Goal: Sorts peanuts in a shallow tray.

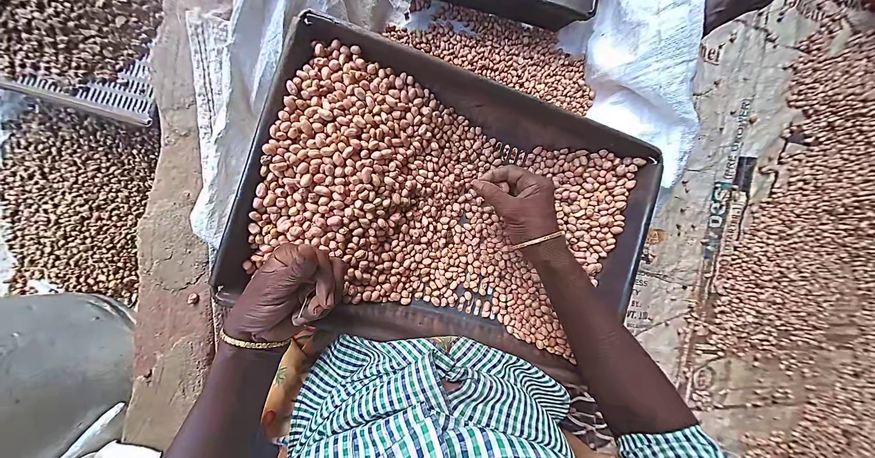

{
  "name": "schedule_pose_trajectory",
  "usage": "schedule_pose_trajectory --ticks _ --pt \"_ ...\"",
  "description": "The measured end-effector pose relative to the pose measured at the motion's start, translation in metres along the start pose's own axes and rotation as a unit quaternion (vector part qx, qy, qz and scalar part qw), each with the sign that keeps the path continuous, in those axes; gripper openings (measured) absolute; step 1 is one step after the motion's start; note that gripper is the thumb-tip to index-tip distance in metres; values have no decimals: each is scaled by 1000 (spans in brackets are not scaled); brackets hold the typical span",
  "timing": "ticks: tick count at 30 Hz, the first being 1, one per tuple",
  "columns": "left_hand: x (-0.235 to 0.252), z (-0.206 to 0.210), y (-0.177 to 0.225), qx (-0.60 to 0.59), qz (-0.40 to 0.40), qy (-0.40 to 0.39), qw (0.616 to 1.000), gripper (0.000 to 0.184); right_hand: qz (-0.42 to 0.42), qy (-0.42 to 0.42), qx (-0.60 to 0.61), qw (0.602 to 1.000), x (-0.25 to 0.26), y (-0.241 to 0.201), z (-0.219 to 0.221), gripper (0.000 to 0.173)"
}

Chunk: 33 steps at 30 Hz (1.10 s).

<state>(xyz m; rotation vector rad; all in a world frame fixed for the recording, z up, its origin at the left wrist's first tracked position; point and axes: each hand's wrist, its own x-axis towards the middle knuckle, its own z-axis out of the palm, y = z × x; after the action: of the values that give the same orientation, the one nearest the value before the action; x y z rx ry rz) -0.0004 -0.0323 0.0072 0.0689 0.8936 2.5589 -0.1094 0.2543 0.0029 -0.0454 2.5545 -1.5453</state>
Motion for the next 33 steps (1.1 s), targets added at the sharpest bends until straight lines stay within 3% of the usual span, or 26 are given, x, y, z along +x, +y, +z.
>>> schedule_pose_trajectory --ticks 2,4,8,15,17,19,22,24,28,33 --pt "-1 0 1 -5 -15 4 1000 41 -4 -12 134 991 -6 -9 -2 9" --pt "0 2 2 10 -31 5 999 41 -42 -2 71 997 -5 -17 2 5" --pt "-1 1 2 14 -25 -1 1000 39 -58 1 -134 989 5 -9 5 21" --pt "0 0 1 6 -14 -14 1000 40 -133 -44 -183 973 17 4 27 27" --pt "0 1 0 4 -8 -11 1000 41 -128 -13 -133 983 22 4 28 19" --pt "0 1 1 -5 -17 -5 1000 43 -105 6 13 994 17 -11 28 11" --pt "3 6 4 13 -90 22 996 54 -152 -110 132 973 -20 -51 41 14" --pt "6 9 5 23 -120 29 992 57 -169 -148 95 970 -27 -58 44 23" --pt "2 7 4 17 -80 40 996 43 -95 16 -130 987 15 -18 7 18" --pt "2 5 2 10 -63 37 997 39 -161 -31 -292 942 10 6 8 18"
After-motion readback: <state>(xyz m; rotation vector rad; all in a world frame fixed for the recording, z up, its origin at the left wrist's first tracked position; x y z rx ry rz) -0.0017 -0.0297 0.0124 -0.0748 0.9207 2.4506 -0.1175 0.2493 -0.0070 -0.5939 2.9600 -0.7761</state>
